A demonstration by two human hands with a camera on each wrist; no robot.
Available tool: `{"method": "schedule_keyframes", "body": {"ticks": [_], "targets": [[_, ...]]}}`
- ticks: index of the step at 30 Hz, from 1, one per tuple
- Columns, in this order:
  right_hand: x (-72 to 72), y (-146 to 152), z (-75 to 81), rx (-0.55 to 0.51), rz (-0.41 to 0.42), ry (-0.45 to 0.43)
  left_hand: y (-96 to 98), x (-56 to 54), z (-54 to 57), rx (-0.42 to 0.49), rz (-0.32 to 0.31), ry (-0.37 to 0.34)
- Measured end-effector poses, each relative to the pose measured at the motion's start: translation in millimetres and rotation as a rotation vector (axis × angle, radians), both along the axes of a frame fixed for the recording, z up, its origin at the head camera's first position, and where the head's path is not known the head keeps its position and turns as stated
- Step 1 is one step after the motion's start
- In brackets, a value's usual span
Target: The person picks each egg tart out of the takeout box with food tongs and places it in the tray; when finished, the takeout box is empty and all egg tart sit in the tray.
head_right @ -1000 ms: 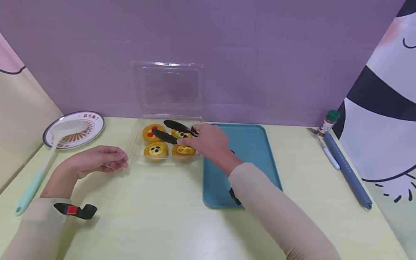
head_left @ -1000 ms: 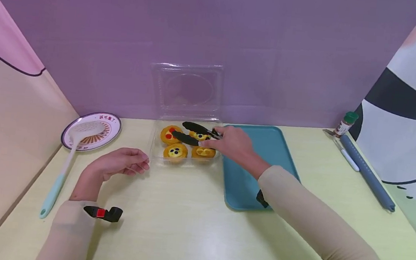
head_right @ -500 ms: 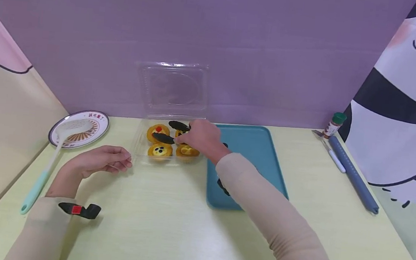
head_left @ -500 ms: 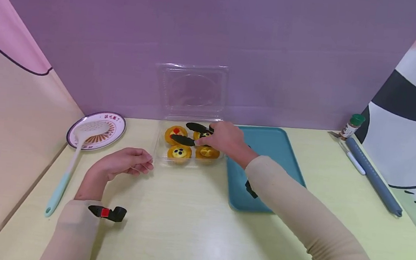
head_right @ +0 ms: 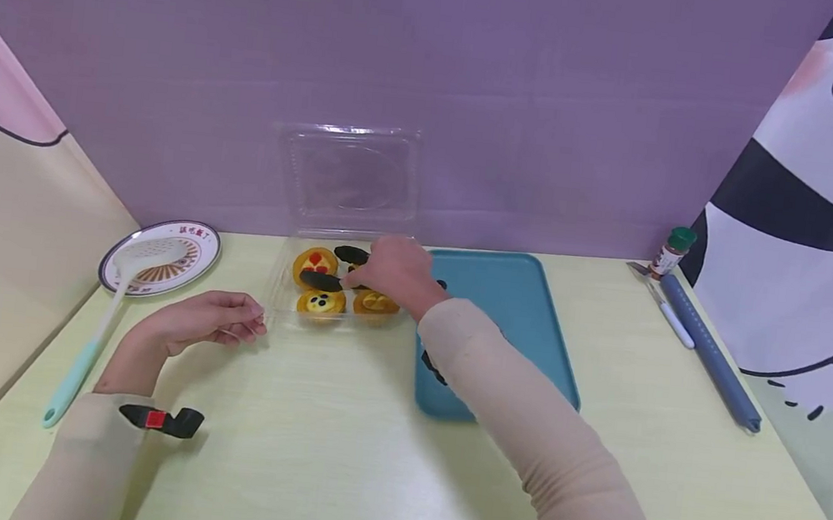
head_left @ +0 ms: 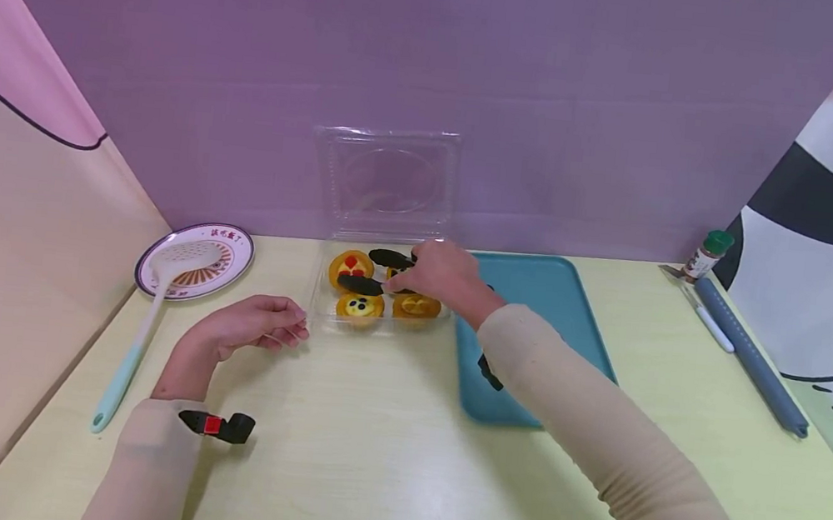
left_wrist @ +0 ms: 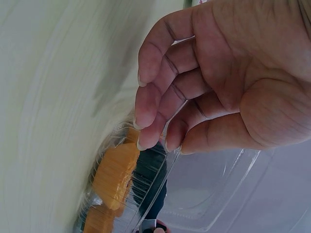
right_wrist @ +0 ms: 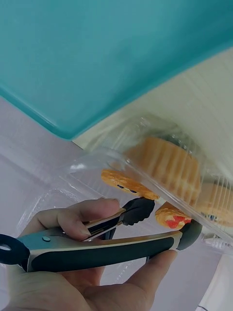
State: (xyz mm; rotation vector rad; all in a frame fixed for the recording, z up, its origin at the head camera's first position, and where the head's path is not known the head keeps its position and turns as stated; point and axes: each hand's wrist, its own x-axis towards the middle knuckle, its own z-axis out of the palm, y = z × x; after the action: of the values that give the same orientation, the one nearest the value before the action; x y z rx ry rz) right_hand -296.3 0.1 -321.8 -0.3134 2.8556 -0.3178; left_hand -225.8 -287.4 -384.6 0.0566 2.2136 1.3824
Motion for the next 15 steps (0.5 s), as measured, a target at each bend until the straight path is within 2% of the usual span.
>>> {"method": "schedule_keyframes", "body": {"ticks": [6,15], "targets": [[-1.5,-3.9,0.7,-0.026,-0.004,-0.009,0.0,0.6,-0.2,0.003,0.003,0.004],[-7.1,-3.8,6.1,-0.058,-0.024,-0.088,-0.6,0.6,0.5,-0.001,0.0,0.007]]}}
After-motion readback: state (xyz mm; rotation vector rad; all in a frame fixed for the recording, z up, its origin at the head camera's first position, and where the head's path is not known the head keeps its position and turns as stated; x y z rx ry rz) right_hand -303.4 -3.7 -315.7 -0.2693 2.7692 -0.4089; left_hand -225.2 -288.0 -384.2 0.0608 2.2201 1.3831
